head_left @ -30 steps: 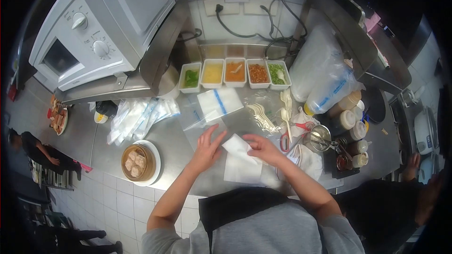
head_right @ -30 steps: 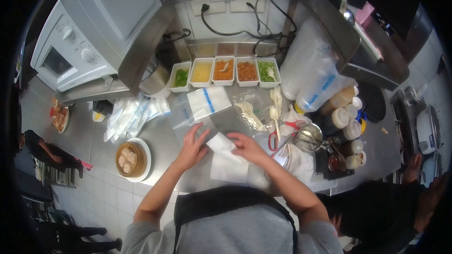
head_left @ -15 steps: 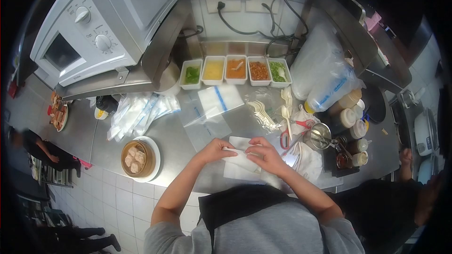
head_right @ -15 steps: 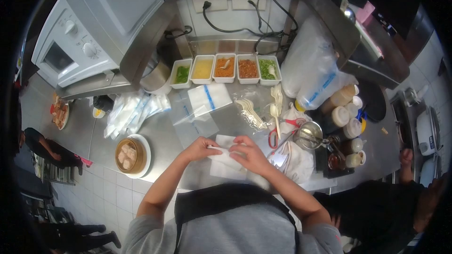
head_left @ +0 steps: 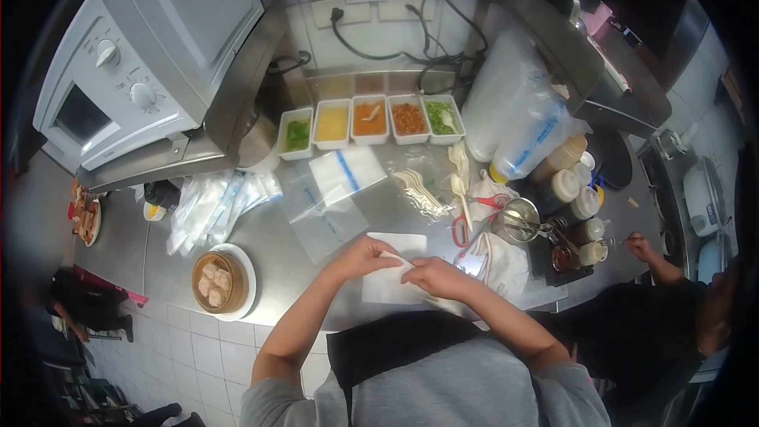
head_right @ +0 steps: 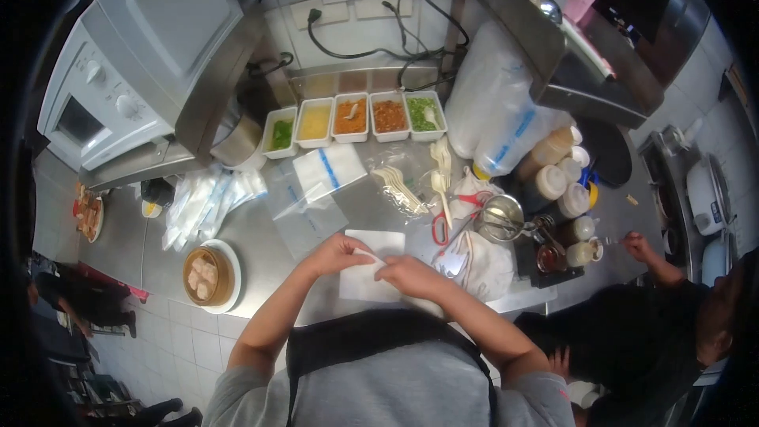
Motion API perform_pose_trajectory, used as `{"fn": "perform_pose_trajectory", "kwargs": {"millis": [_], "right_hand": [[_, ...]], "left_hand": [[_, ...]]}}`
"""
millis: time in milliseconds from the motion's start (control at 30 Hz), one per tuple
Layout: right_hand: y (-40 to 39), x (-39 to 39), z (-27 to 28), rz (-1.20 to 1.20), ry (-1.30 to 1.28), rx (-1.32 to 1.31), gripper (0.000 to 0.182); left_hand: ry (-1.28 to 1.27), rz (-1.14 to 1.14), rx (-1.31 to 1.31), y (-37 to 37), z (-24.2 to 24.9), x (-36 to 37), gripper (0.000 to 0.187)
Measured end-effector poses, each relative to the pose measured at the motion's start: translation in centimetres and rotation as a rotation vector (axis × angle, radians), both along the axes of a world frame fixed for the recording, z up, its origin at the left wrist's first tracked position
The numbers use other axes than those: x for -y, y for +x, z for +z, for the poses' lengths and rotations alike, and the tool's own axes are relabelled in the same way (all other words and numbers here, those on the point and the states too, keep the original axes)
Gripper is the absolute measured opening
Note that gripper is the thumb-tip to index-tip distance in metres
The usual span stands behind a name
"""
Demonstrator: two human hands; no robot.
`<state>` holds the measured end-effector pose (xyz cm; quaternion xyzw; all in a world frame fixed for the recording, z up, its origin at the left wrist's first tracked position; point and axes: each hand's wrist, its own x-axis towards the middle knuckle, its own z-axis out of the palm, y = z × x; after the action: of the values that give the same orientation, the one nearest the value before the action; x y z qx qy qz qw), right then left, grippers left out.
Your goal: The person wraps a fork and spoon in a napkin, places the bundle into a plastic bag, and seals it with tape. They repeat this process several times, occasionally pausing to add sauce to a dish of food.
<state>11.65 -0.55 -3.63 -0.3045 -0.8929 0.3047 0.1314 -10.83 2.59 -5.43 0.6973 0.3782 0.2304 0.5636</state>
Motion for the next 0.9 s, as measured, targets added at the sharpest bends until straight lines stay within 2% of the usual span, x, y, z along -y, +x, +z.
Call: {"fn": "perform_pose_trajectory", "kwargs": {"millis": [33,100,133,200,267,333,400,433,567,633,667,733,833,900], "right_hand": [[1.3,0.1,0.1,-0.028,-0.098,-0.046,0.017],[4.4,0.6,1.6,-0.103,-0.272,-0.095,0.017],[6.4,0.9,2.5,-0.146,-0.331,-0.126,0.017],[10.4,1.7,4.5,-0.237,-0.399,-0.147,0.017],[13.7,3.1,7.0,-0.389,-0.438,-0.186,0.018],[16.5,4.1,7.7,-0.487,-0.41,-0.26,0.017],[17.3,4.7,8.6,-0.559,-0.466,-0.345,0.015],[17.2,4.8,8.7,-0.547,-0.468,-0.347,0.015],[15.7,4.0,8.7,-0.498,-0.49,-0.291,0.014],[14.8,3.3,8.0,-0.457,-0.55,-0.239,0.014],[14.4,3.0,7.7,-0.451,-0.553,-0.238,0.014],[13.3,2.4,7.4,-0.436,-0.577,-0.268,0.014],[11.6,1.3,7.4,-0.342,-0.546,-0.274,0.015],[10.3,0.7,6.8,-0.285,-0.537,-0.287,0.016]], "left_hand": [[0.001,-0.005,0.005,1.0,-0.1,-0.3,0.015],[0.116,0.192,0.113,3.8,-0.4,-0.8,0.015],[0.117,0.195,0.117,5.2,-1.1,-1.0,0.015],[0.757,0.178,-0.012,8.3,-2.7,-1.2,0.022],[0.81,-0.105,-0.168,12.0,-3.5,0.1,0.032],[0.925,-0.308,-0.207,15.1,-2.8,2.5,0.036],[0.96,-0.308,-0.264,17.8,-4.5,3.7,0.034],[0.948,-0.326,-0.301,18.7,-4.8,3.6,0.039],[0.868,-0.426,-0.325,20.3,-7.4,2.8,0.043],[0.883,-0.03,-0.126,18.2,-3.7,3.3,0.038],[0.881,-0.026,-0.13,16.7,-3.4,2.7,0.038],[0.656,0.112,-0.108,12.7,-3.4,1.2,0.033],[0.777,0.509,-0.301,3.2,-3.2,0.1,0.037],[0.703,0.664,-0.44,-2.1,-1.8,0.9,0.032]]}}
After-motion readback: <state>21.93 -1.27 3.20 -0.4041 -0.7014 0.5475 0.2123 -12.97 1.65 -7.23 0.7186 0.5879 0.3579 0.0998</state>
